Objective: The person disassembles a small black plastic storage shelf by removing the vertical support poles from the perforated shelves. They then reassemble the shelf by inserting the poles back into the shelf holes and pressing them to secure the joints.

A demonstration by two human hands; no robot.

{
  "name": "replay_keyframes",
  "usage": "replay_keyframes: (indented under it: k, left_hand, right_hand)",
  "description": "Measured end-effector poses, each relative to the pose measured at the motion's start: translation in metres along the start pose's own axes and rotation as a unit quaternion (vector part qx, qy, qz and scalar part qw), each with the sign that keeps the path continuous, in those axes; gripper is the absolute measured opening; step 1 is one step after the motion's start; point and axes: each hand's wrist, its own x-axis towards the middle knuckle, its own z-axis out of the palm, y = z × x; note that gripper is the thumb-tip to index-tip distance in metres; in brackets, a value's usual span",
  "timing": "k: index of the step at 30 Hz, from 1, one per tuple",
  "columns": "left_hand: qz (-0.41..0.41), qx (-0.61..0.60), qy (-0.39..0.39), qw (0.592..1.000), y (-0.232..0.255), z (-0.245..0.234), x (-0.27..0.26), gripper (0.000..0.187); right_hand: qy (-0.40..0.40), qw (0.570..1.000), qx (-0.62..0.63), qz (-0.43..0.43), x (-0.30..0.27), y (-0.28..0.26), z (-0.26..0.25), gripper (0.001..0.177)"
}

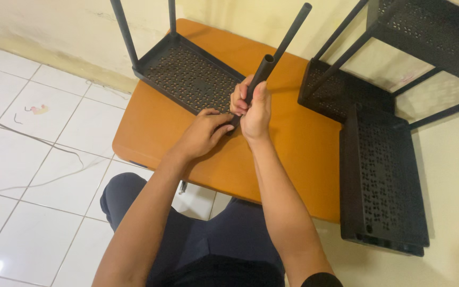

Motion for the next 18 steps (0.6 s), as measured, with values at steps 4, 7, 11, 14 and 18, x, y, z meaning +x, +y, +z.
replay_keyframes:
  k: [4,7,11,14,18]
  left_hand:
    - [0.02,0.005,0.022,1.0,0.002,-0.001,0.004,0.022]
    - [-0.002,0.023,0.002,1.0,0.008,-0.004,0.004,0.019]
    - [-0.03,0.056,-0.022,0.998,0.013,-0.005,0.005,0.019]
    - [-0.005,0.067,-0.011,0.998,0.015,-0.004,0.005,0.023]
    - [0.026,0.082,0.01,0.996,0.01,-0.002,0.007,0.02]
  right_hand:
    - [0.015,0.998,-0.054,-0.01,-0.005,-0.001,-0.001,0.054]
    - [0.03,0.999,-0.04,0.0,-0.009,0.009,-0.002,0.054]
    - [0.062,0.998,-0.005,0.012,-0.01,0.028,-0.009,0.056]
    - [0.077,0.997,-0.011,0.013,-0.007,0.033,-0.014,0.06]
    - [0.08,0.996,-0.025,0.021,-0.005,0.034,-0.016,0.063]
